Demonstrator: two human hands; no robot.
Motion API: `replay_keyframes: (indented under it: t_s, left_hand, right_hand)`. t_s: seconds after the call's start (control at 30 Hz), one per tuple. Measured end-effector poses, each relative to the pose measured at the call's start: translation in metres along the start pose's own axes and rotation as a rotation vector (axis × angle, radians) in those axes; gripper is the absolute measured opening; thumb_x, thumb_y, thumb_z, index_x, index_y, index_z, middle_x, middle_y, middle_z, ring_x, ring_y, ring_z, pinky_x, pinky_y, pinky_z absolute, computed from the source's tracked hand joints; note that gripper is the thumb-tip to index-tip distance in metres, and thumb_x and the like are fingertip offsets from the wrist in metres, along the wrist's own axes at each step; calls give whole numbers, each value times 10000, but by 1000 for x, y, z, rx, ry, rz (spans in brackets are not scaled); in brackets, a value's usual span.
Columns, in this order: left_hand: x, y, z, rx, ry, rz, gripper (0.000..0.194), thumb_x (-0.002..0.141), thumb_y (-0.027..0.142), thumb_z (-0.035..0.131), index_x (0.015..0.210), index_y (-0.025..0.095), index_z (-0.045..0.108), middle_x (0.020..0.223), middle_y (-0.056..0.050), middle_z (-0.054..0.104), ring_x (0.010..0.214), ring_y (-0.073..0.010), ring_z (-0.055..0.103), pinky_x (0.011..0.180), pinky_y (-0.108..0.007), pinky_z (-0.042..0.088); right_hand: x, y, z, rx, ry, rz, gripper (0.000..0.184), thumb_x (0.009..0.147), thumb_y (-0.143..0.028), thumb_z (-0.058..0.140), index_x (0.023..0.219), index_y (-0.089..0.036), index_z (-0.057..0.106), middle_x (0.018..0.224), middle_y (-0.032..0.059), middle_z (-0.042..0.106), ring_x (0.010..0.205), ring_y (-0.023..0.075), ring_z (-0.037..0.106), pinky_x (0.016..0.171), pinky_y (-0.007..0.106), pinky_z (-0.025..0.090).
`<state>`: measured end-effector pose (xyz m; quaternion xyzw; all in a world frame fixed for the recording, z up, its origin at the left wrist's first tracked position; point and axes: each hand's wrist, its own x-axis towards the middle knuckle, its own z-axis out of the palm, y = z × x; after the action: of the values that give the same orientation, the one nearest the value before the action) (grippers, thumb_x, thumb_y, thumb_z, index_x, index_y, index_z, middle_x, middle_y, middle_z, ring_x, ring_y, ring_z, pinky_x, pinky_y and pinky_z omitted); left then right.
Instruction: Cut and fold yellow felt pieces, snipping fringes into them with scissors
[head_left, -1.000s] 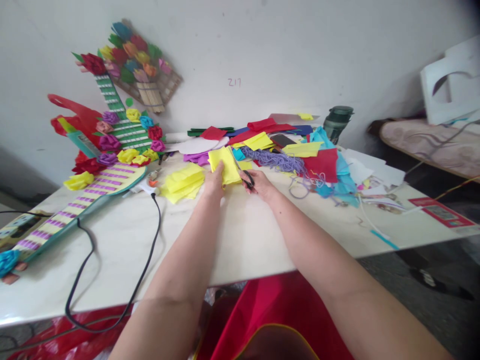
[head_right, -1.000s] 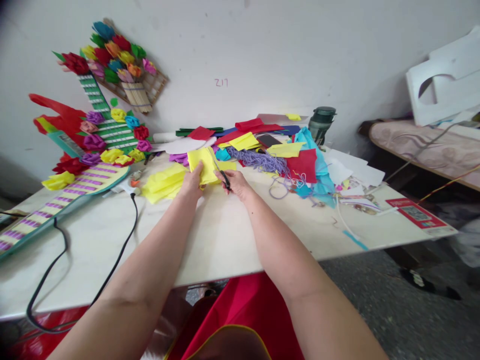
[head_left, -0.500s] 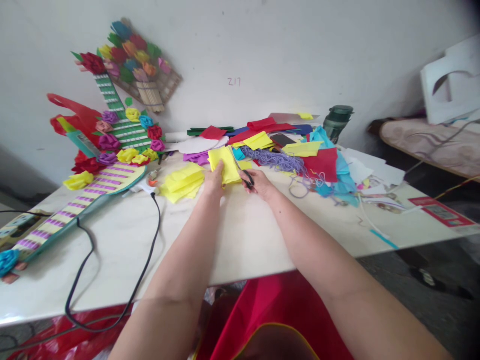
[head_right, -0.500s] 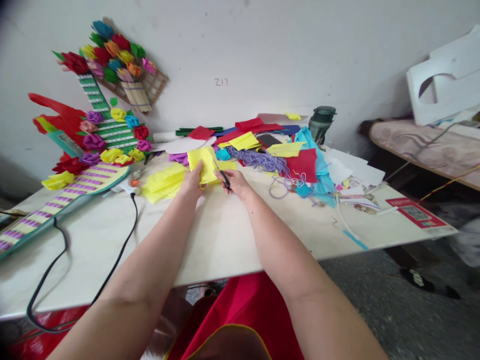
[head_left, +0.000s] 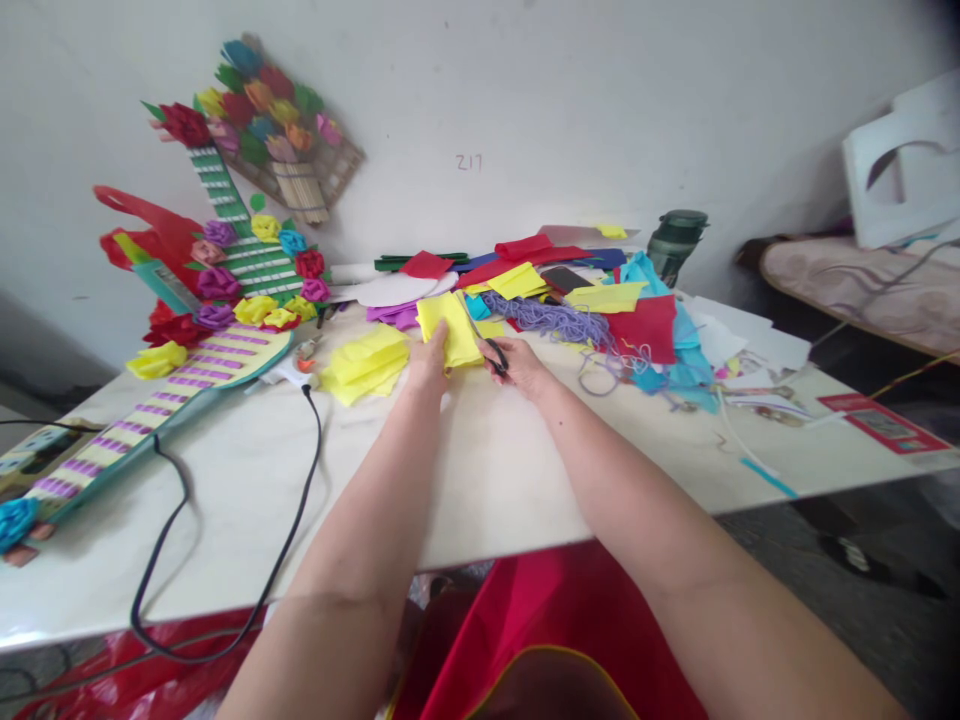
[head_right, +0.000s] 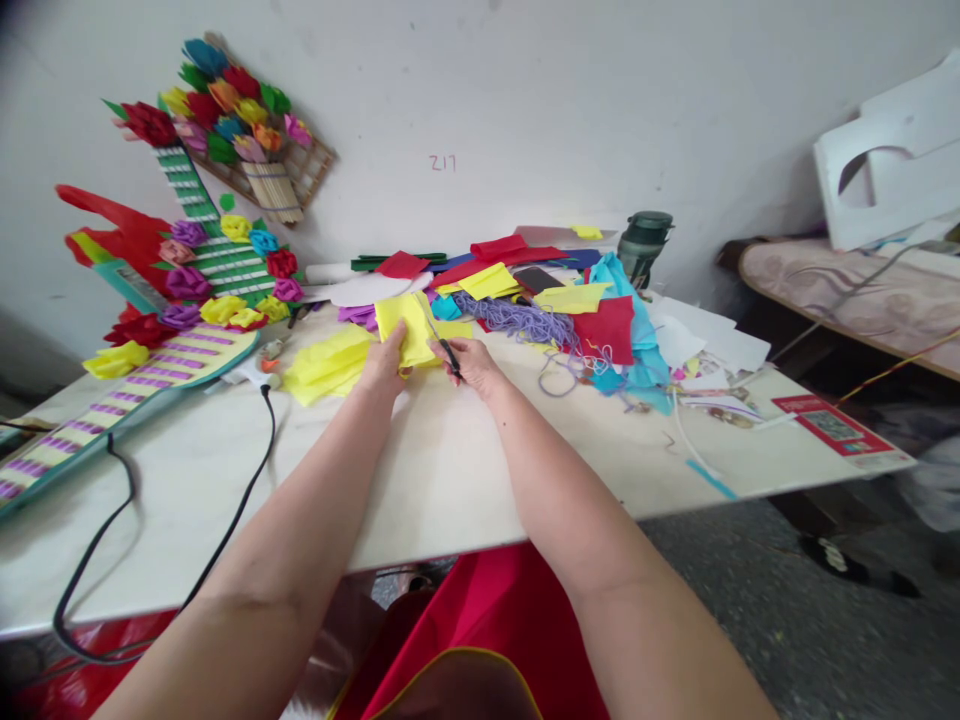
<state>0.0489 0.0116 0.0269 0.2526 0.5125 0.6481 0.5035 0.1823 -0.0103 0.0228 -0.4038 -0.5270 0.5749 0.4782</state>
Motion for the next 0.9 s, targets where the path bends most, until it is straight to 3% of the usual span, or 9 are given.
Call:
replay_keyframes:
  t_s: [0.4, 0.57, 0.9]
  left_hand:
    - [4, -3, -1, -13, -30, 23, 298, 708, 405, 703, 818, 156, 580, 684, -16, 622, 467, -106, 565, 340, -194, 261]
    - [4, -3, -2, -8, -29, 14, 282, 715, 397, 694, 810, 159, 575, 695, -20, 627, 508, -123, 590, 358, -200, 275]
    - [-1, -2, 1, -18, -55, -20, 283, 687, 381, 728, 799, 156, 598, 626, -13, 609, 513, -123, 599, 354, -185, 273]
  right_hand:
    - [6, 5, 2, -1, 22, -58, 314, 628, -404, 747, 659, -154, 560, 410, -85, 458, 295, 31, 364, 288, 164, 261]
    - [4, 6, 0, 30, -31, -38, 377, 612, -463, 742, 644, -170, 508, 441, -76, 500, 307, 38, 405, 300, 161, 281]
    - [7, 9, -7, -23, -51, -65, 403, 660, -530, 681, 642, -167, 507, 460, -49, 528, 316, 52, 456, 269, 161, 196]
